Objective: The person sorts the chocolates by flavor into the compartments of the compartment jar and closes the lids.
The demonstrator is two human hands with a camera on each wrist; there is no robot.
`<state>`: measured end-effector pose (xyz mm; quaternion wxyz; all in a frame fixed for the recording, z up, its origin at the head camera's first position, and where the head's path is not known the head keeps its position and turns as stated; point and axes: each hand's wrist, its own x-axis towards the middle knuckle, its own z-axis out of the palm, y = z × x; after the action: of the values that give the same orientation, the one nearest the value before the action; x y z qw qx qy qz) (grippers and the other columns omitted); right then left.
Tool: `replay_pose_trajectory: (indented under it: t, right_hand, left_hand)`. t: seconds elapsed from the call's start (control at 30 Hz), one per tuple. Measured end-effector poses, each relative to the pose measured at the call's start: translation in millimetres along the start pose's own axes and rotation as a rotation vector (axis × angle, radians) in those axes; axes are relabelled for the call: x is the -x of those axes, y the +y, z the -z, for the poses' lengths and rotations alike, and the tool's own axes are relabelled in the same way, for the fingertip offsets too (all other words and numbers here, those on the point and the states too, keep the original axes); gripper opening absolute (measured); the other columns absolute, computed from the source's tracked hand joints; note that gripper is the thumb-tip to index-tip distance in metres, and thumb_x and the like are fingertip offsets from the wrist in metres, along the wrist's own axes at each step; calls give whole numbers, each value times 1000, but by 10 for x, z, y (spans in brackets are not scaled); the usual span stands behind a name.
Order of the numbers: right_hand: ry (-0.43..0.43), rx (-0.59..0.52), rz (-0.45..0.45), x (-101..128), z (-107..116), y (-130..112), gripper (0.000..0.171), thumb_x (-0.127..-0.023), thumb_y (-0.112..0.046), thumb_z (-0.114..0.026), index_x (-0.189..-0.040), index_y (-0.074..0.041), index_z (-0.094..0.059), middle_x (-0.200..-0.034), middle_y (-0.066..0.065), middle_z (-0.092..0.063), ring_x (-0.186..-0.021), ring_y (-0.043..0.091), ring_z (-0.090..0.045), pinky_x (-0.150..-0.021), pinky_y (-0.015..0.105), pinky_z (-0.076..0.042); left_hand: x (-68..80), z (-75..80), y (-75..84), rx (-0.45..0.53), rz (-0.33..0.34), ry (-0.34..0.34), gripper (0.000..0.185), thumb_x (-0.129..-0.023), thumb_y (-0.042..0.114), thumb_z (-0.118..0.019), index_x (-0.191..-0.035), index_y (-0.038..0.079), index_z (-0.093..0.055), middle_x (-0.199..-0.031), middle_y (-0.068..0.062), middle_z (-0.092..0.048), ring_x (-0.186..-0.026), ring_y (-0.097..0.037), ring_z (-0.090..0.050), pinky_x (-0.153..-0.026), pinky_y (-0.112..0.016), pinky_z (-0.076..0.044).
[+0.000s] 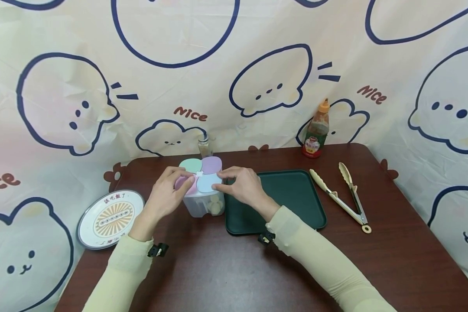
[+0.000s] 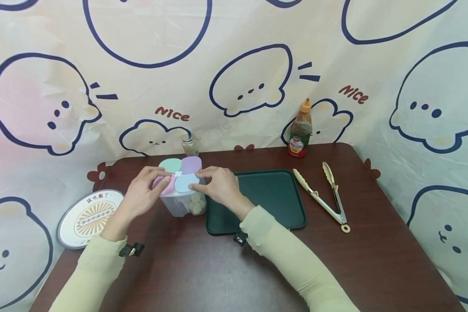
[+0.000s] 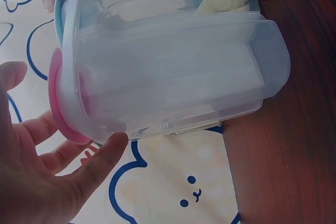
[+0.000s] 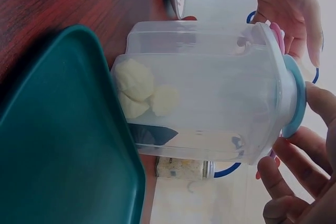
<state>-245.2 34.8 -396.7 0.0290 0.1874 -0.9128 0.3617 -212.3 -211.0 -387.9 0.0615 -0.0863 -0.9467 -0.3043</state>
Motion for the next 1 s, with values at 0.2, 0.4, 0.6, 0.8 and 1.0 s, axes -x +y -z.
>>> replay_pose_trajectory:
  t: [0.2,0.4,0.6,0.8,1.0]
  right_hand:
    - [11,14,10,20,0,4,47,-82,-53,-76,-122,-30,-72,-130,-6,-69,-123,21,-62,-89,38,-54]
    - [18,29,14,21,-20,8,47,-82,-54,-76,-123,-30,-72,-130,-6,-69,-122,20,-62,-89,39,-55]
    - [20,31,44,6,-23,29,46,-83,-54,-75,-123,-30,-72,-129,-4,-70,-115,18,-64,-89,39,-56]
    - [6,-29,94,24,0,101,43,-87,-47,-75,-124,-26,-72,-124,-2,-71,-101,15,-65,-76,31,-55]
    - [13,-26,111,49,102,226,36,-91,-39,-71,-123,-22,-72,-124,-1,-71,-100,21,-67,-71,30,-52]
  left_hand:
    - [-1,3,16,1,-5,-3,54,-98,61,-46,-127,18,-64,-145,-12,-48,-134,-38,-47,-109,-66,-39]
    - [-7,4,9,-1,-2,-5,53,-98,60,-47,-127,19,-64,-146,-12,-48,-135,-38,-46,-110,-66,-39]
    - [-12,-10,-12,-2,-2,-5,49,-99,56,-49,-127,19,-64,-145,-12,-48,-135,-37,-46,-110,-65,-39]
    - [-3,-8,-8,-15,-18,3,38,-100,42,-56,-127,17,-65,-143,-13,-50,-134,-37,-47,-110,-64,-40]
    - [3,20,-28,-28,-36,19,32,-100,30,-57,-127,15,-65,-141,-13,-53,-132,-38,-50,-109,-63,-41]
